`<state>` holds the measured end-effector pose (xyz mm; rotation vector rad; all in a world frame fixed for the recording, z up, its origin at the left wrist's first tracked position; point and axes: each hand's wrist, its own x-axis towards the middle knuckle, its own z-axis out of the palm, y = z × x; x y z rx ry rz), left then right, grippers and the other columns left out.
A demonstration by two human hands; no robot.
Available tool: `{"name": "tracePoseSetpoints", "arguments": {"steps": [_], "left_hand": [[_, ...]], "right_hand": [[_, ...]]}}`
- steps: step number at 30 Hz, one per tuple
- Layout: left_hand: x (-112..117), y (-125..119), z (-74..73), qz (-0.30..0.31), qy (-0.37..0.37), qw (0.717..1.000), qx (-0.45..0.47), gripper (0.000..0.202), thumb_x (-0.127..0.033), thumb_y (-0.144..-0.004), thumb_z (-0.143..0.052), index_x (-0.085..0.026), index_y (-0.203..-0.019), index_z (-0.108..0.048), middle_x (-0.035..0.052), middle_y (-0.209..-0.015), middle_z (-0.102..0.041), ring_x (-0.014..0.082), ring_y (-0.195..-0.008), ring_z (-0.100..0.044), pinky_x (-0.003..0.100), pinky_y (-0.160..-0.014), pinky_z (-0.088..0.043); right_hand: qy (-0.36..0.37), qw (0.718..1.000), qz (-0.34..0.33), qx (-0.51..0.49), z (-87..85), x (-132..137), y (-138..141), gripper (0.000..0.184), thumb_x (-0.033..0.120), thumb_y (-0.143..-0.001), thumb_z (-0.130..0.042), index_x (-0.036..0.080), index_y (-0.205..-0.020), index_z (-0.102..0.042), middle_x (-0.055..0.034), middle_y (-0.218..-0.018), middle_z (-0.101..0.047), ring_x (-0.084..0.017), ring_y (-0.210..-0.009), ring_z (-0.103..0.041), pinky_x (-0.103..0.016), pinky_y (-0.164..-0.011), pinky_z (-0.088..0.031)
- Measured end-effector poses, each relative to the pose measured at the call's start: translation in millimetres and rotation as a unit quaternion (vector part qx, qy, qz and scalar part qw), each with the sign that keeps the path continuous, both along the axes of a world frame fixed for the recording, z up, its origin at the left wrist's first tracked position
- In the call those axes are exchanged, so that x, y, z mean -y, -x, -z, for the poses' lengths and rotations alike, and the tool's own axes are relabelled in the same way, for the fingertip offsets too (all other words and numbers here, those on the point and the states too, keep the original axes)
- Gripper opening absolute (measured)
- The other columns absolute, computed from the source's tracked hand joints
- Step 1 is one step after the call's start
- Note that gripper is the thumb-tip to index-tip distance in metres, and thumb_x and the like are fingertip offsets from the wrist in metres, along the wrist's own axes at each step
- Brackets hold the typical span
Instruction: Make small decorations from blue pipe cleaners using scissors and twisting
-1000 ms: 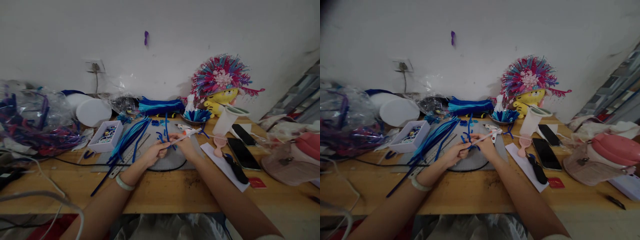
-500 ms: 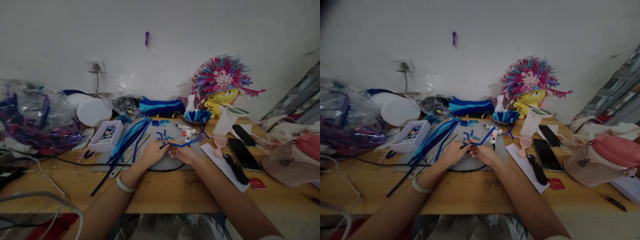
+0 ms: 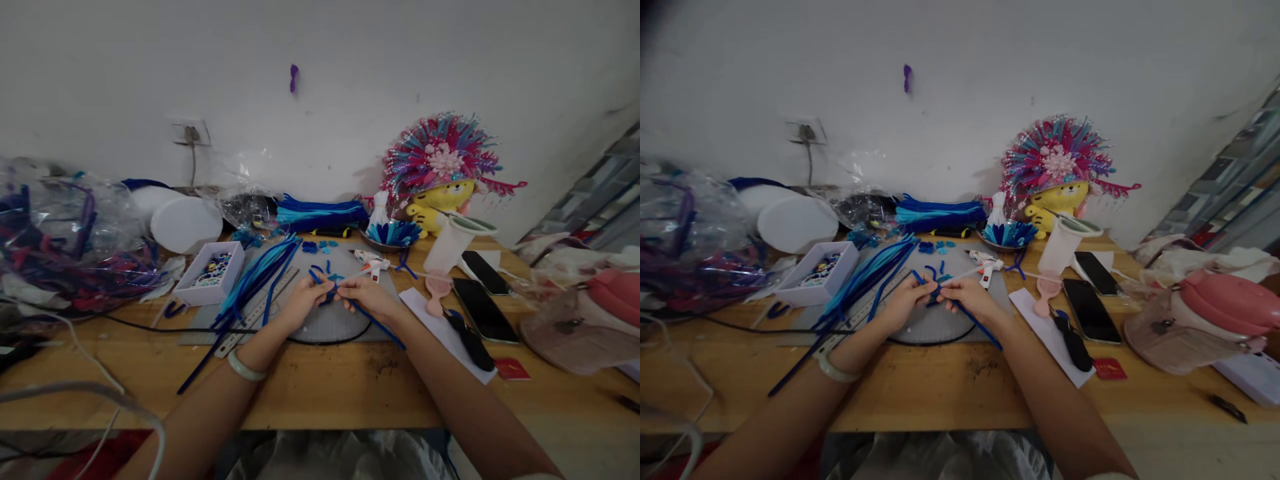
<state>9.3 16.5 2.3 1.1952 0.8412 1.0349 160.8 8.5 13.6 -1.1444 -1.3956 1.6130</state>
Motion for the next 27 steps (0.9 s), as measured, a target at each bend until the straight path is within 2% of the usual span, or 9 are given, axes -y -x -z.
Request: {"name": "tracePoseSetpoints", "arguments": {"steps": [3,6,8,11,14,16,19,22,27], "left_hand": [[1.0,1.8,-2.4,0.036,0.070,0.995,0.058,0.024,-0.029,-0.064,-0.063,-0.016,-0.064,-0.043,-0.0109,-0.039,-0.029,0.0017,-0.033,-0.021,0.016,-0.035,-0.011],[1.3,4.7,-4.7,0.093,0.134,0.982,0.097,0.025,-0.030,-0.066,-0.062,-0.017,-0.064,-0.041,-0.0120,-0.036,-0.025,0.0012,-0.031,-0.016,0.016,-0.034,-0.008],[1.9,6.4,-5.8,0.127,0.153,0.974,0.112,0.024,-0.030,-0.068,-0.061,-0.017,-0.065,-0.041,-0.0119,-0.034,-0.025,0.0013,-0.029,-0.015,0.015,-0.034,-0.009],[2.8,8.4,-5.8,0.151,0.165,0.966,0.131,0.022,-0.029,-0.070,-0.059,-0.017,-0.066,-0.042,-0.0116,-0.032,-0.026,0.0017,-0.028,-0.016,0.015,-0.033,-0.012],[2.7,10.5,-3.2,0.170,0.170,0.960,0.144,0.019,-0.030,-0.070,-0.058,-0.017,-0.069,-0.045,-0.0115,-0.031,-0.025,0.0022,-0.027,-0.016,0.016,-0.034,-0.013],[1.8,11.9,-0.8,0.185,0.168,0.957,0.150,0.018,-0.029,-0.069,-0.058,-0.016,-0.069,-0.046,-0.0113,-0.031,-0.025,0.0023,-0.027,-0.016,0.016,-0.035,-0.013],[0.0,12.5,1.4,0.197,0.160,0.955,0.155,0.018,-0.029,-0.068,-0.058,-0.016,-0.067,-0.045,-0.0113,-0.032,-0.025,0.0022,-0.028,-0.017,0.017,-0.035,-0.014],[-1.6,11.1,0.9,0.172,0.143,0.964,0.142,0.020,-0.027,-0.066,-0.061,-0.016,-0.065,-0.045,-0.0117,-0.034,-0.025,0.0015,-0.029,-0.018,0.017,-0.036,-0.012],[-2.5,7.2,-1.0,0.121,0.107,0.981,0.103,0.026,-0.028,-0.059,-0.068,-0.014,-0.063,-0.047,-0.0113,-0.040,-0.027,0.0003,-0.033,-0.017,0.017,-0.036,-0.008]], "right_hand": [[-0.141,0.982,0.045,0.120,-2.8,0.0,0.0,0.012,0.027,-0.067,-0.059,0.018,-0.060,-0.062,0.0013,-0.058,-0.059,-0.010,-0.055,-0.050,-0.024,-0.057,-0.040],[-0.267,0.931,0.123,0.215,-3.4,0.8,-2.1,0.010,0.031,-0.065,-0.063,0.022,-0.062,-0.064,-0.0003,-0.070,-0.063,-0.015,-0.072,-0.053,-0.028,-0.071,-0.039],[-0.286,0.911,0.157,0.252,-2.6,2.1,-3.1,0.013,0.035,-0.062,-0.065,0.022,-0.062,-0.064,-0.0012,-0.068,-0.062,-0.016,-0.069,-0.052,-0.029,-0.068,-0.039],[-0.279,0.918,0.158,0.232,-2.4,5.9,-1.3,0.013,0.036,-0.065,-0.063,0.023,-0.064,-0.066,-0.0006,-0.062,-0.063,-0.015,-0.061,-0.053,-0.028,-0.062,-0.040],[-0.318,0.921,0.141,0.176,-6.6,11.7,4.2,0.005,0.028,-0.066,-0.063,0.027,-0.067,-0.068,0.0000,-0.074,-0.067,-0.019,-0.073,-0.057,-0.032,-0.072,-0.042],[-0.343,0.917,0.137,0.152,-11.1,16.0,7.8,0.008,0.025,-0.066,-0.064,0.029,-0.070,-0.069,0.0007,-0.085,-0.067,-0.021,-0.085,-0.057,-0.034,-0.082,-0.039],[-0.333,0.926,0.130,0.125,-16.0,21.3,11.2,0.017,0.024,-0.066,-0.064,0.030,-0.081,-0.068,0.0009,-0.096,-0.065,-0.022,-0.097,-0.054,-0.037,-0.091,-0.035],[-0.273,0.954,0.102,0.074,-15.1,22.8,13.3,0.029,0.022,-0.068,-0.060,0.029,-0.096,-0.063,0.0007,-0.105,-0.062,-0.020,-0.102,-0.052,-0.036,-0.092,-0.035],[-0.171,0.981,0.079,-0.040,-9.0,19.1,17.3,0.035,0.016,-0.066,-0.056,0.026,-0.100,-0.057,-0.0003,-0.101,-0.062,-0.016,-0.098,-0.055,-0.032,-0.089,-0.039]]}}
